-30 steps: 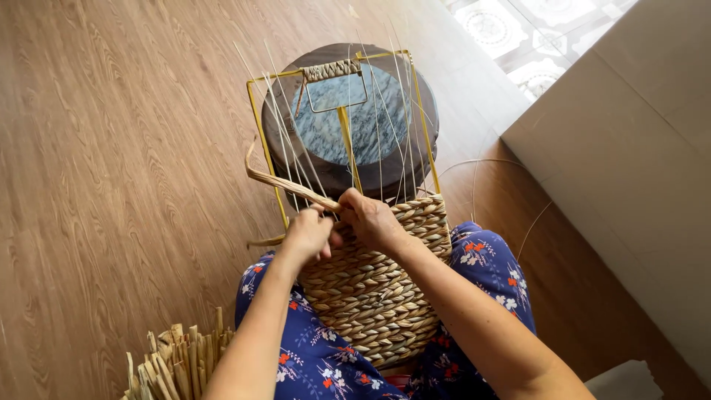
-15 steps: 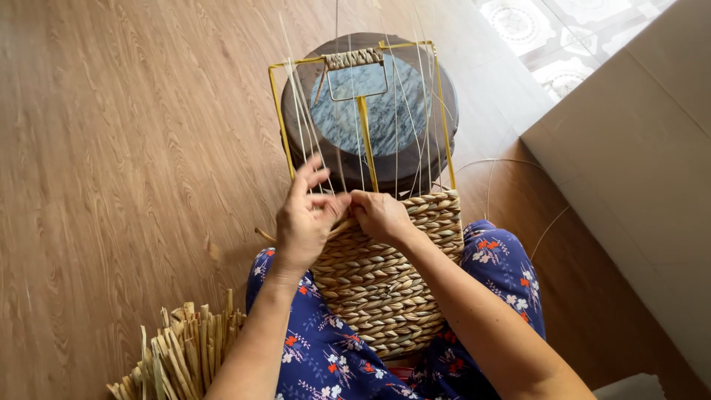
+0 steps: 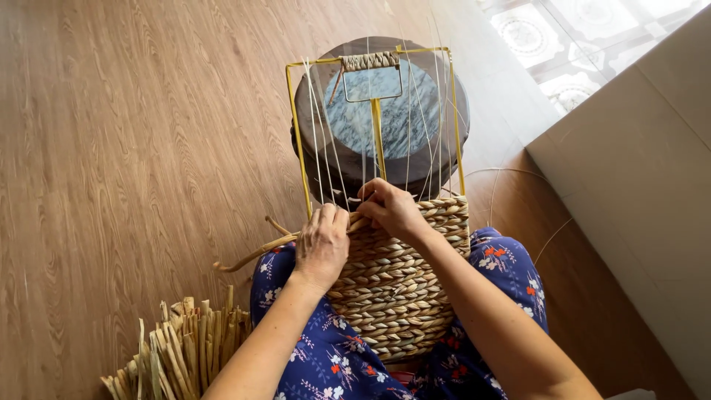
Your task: The person sits on the floor with a woven basket body on their lap and weaves thin flexible strips around a metal frame at the basket's top rim, threading and tightening each strip by hand to form the rim. They work one strip at a time, bending and tucking the ends into the weave.
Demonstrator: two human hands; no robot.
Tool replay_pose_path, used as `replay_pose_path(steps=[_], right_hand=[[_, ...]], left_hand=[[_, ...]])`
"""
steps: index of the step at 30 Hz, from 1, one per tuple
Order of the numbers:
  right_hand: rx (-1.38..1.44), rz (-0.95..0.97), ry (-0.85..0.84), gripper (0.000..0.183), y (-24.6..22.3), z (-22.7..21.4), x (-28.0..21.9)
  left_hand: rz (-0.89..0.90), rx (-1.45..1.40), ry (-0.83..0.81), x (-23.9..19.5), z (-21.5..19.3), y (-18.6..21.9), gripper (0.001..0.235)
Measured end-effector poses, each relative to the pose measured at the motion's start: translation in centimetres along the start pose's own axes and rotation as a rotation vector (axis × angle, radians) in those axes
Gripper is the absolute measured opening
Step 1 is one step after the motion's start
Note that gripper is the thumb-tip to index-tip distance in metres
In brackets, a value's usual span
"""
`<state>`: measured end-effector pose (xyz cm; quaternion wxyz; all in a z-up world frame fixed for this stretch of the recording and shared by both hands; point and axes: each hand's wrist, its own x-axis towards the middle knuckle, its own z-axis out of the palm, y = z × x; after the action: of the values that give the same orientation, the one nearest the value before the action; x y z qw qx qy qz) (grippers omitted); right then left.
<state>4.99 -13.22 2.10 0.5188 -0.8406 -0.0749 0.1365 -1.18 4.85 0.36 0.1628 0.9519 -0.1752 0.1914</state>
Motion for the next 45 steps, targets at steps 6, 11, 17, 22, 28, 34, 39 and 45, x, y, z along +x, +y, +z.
replay_pose_path(steps=[6, 11, 17, 22, 28, 34, 39, 45], right_hand=[[-0.110, -0.227, 0.051, 0.020, -1.5, -0.2, -1.8], [-0.313, -0.516, -0.072, 0.036, -1.1, -0.2, -0.8], [-0.368, -0.402, -0.023, 0.018, 0.0, 1.2, 0.7], [-0.324, -0.302, 0.100, 0.012, 0.9, 2.2, 0.8], [-0.159, -0.264, 0.091, 0.014, 1.5, 2.0, 0.6], [0.076, -0.049, 0.030, 0.009, 0.9, 1.9, 1.3], [-0.382, -0.195, 0.162, 0.016, 0.7, 3.4, 1.2], [-0.285, -0.238, -0.067, 0.014, 0.8, 2.5, 0.8]], left_hand=[[-0.385, -0.186, -0.649, 1.7, -4.2, -0.1, 0.016], [-0.334, -0.381, -0.693, 1.4, -8.8, -3.8, 0.020], [-0.237, 0.045, -0.125, 3.4, -14.7, -3.4, 0.022], [0.048, 0.124, 0.465, 3.0, -11.3, 0.7, 0.013], [-0.899, -0.816, -0.623, 5.1, -0.7, -2.1, 0.047], [-0.609, -1.025, -0.012, 4.4, 0.2, -2.5, 0.027], [-0.618, -1.411, 0.211, 3.7, -7.0, 0.9, 0.037], [-0.321, -0.253, 0.089, -0.4, -2.3, -1.8, 0.021]])
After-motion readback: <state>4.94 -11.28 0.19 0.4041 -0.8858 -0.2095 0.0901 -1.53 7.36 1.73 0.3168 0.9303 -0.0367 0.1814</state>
